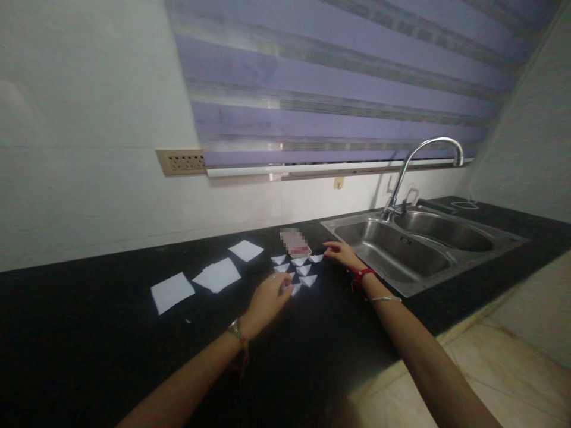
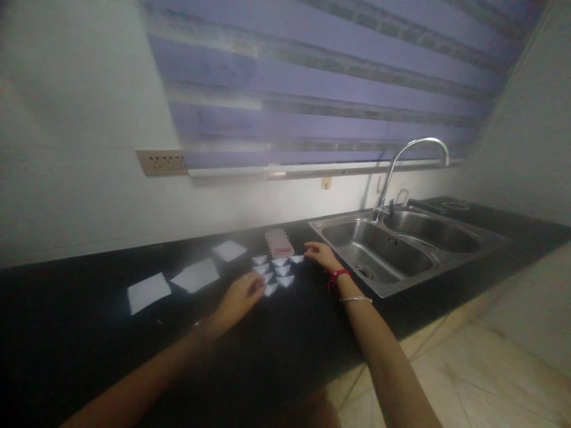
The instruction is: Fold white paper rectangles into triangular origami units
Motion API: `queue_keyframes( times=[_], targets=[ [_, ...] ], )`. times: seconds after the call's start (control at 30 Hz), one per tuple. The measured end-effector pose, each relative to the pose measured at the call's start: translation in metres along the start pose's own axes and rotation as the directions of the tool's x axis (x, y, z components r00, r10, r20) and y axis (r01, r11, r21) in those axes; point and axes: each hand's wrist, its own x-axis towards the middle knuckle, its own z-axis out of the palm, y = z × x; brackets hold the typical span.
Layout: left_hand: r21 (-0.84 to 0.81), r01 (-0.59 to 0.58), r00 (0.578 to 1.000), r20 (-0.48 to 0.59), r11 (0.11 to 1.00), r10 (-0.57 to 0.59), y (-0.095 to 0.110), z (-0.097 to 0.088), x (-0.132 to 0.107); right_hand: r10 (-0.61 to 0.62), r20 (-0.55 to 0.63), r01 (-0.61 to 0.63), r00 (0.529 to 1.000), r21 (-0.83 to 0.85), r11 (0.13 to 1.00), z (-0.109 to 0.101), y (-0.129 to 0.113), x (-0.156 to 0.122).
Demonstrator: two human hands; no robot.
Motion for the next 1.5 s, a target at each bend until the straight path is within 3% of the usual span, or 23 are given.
queue_keyframes(
  times=[0.13,0.23,0.37,0.47,0.53,0.6,0.73,0.9,1.07,1.3,1.5],
  targets=[
    [0.042,0.019,0.999,-0.027,0.999,-0.018,-0.011,-0.018,-0.013,-0.032,-0.095,0.037,0.995,0.054,0.998,0.004,-0.034,0.001],
    [0.088,0.069,0.996,-0.065,0.994,-0.064,-0.026,-0.038,-0.029,-0.105,-0.051,0.110,0.993,0.112,0.988,0.023,-0.073,0.000],
    [0.161,0.151,0.984,-0.123,0.975,-0.132,-0.051,-0.072,-0.059,-0.281,0.095,0.277,0.955,0.049,0.960,0.073,-0.131,-0.008],
    [0.241,0.238,0.963,-0.185,0.941,-0.196,-0.072,-0.098,-0.080,-0.393,0.237,0.415,0.888,-0.049,0.908,0.123,-0.164,-0.015],
    [0.295,0.278,0.948,-0.235,0.914,-0.213,-0.088,-0.113,-0.091,-0.424,0.349,0.489,0.836,-0.123,0.863,0.156,-0.177,-0.018],
    [0.345,0.320,0.936,-0.258,0.882,-0.238,-0.103,-0.125,-0.100,-0.418,0.400,0.526,0.816,-0.213,0.823,0.185,-0.183,-0.019],
    [0.433,0.391,0.915,-0.282,0.812,-0.290,-0.124,-0.137,-0.108,-0.381,0.416,0.533,0.826,-0.355,0.768,0.220,-0.184,-0.019],
    [0.497,0.373,0.928,-0.183,0.783,-0.325,-0.135,-0.141,-0.107,-0.361,0.379,0.505,0.852,-0.414,0.757,0.230,-0.179,-0.021],
    [0.499,0.351,0.934,-0.129,0.792,-0.333,-0.134,-0.147,-0.107,-0.410,0.347,0.528,0.844,-0.397,0.751,0.229,-0.179,-0.025],
    [0.375,0.189,0.972,0.061,0.908,-0.227,-0.113,-0.148,-0.112,-0.602,0.407,0.711,0.687,-0.203,0.674,0.231,-0.179,-0.033],
    [0.133,0.034,0.945,0.317,0.991,-0.075,-0.095,-0.157,-0.115,-0.618,0.482,0.761,0.621,-0.182,0.623,0.230,-0.184,-0.038]
  ],
)
